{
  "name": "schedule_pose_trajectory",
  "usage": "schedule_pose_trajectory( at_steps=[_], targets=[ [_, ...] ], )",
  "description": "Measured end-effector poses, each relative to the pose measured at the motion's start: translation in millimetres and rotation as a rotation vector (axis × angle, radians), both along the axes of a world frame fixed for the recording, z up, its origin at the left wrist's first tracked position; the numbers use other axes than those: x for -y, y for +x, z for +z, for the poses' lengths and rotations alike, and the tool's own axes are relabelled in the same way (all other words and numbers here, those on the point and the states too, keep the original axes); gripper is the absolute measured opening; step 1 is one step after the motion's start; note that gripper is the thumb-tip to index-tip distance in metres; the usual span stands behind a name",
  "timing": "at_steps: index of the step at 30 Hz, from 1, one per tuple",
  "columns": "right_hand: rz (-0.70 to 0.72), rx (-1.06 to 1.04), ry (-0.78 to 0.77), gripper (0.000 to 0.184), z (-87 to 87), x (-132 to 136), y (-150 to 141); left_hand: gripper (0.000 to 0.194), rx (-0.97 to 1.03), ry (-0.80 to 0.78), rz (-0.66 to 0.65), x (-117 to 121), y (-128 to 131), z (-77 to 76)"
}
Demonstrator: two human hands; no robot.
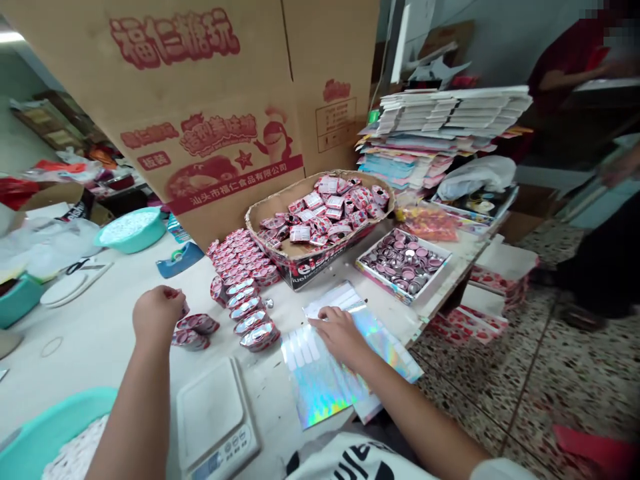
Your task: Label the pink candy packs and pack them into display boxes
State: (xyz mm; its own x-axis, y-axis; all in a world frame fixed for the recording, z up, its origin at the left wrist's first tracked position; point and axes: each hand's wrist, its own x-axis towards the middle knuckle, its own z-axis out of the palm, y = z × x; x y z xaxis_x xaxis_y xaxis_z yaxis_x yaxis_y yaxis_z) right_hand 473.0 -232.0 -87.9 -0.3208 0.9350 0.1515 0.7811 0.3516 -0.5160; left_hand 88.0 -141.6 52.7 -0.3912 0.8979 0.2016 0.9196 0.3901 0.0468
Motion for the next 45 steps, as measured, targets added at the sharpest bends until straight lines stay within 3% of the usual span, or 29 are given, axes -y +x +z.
schedule_pose_trajectory(
  at_steps=[4, 7, 9, 12, 15, 18, 20, 23, 26, 29, 32, 35, 40, 45],
  targets=[
    [-0.007, -0.042, 0.019, 0.028, -3.8, 3, 1, 0.031, 0.081, 0.04, -0.005, 21, 5, -4.1],
    [-0.003, -0.063, 0.01, 0.025, -3.2, 0, 2, 0.032, 0.227, 0.209, -0.026, 46, 16, -6.7],
    [-0.011, -0.068, 0.002, 0.024, -4.7, -1, 2, 0.036, 0.467, 0.413, -0.024, 69, 29, -11.5],
    [-0.025, -0.068, 0.014, 0.024, -4.7, 2, 0, 0.039, 1.047, 0.64, 0.048, 106, 54, -27.4],
    [0.063, -0.18, 0.09, 0.048, 11.5, 17, -12, 0.041, 1.498, 0.55, 0.177, 139, 79, -45.7],
    [0.376, -0.382, 0.119, 0.086, 45.7, 32, -37, 0.044, 1.735, 0.294, 0.227, 162, 100, -58.0],
    [0.628, -0.406, 0.113, 0.076, 67.2, 36, -55, 0.047, 1.833, 0.163, 0.204, 171, 108, -64.1],
    [0.778, -0.366, 0.143, 0.055, 80.3, 31, -74, 0.05, 1.731, 0.169, 0.178, 175, 109, -72.3],
    [0.698, -0.351, 0.069, 0.052, 73.2, 27, -76, 0.047, 1.239, 0.289, 0.085, 162, 99, -78.5],
    [0.611, -0.32, -0.023, 0.051, 62.1, 34, -75, 0.039, 0.911, 0.215, -0.047, 136, 89, -83.4],
    [0.63, -0.254, -0.021, 0.046, 55.8, 45, -80, 0.033, 0.911, 0.121, -0.097, 110, 85, -89.3],
    [0.624, -0.212, -0.014, 0.043, 52.9, 50, -88, 0.029, 0.886, 0.106, -0.123, 99, 87, -93.4],
    [0.541, -0.111, -0.016, 0.039, 46.5, 37, -99, 0.029, 0.773, 0.164, -0.251, 111, 91, -93.0],
    [0.529, -0.089, 0.035, 0.035, 37.3, 28, -111, 0.029, 0.594, 0.124, -0.382, 123, 90, -92.6]
  ],
)
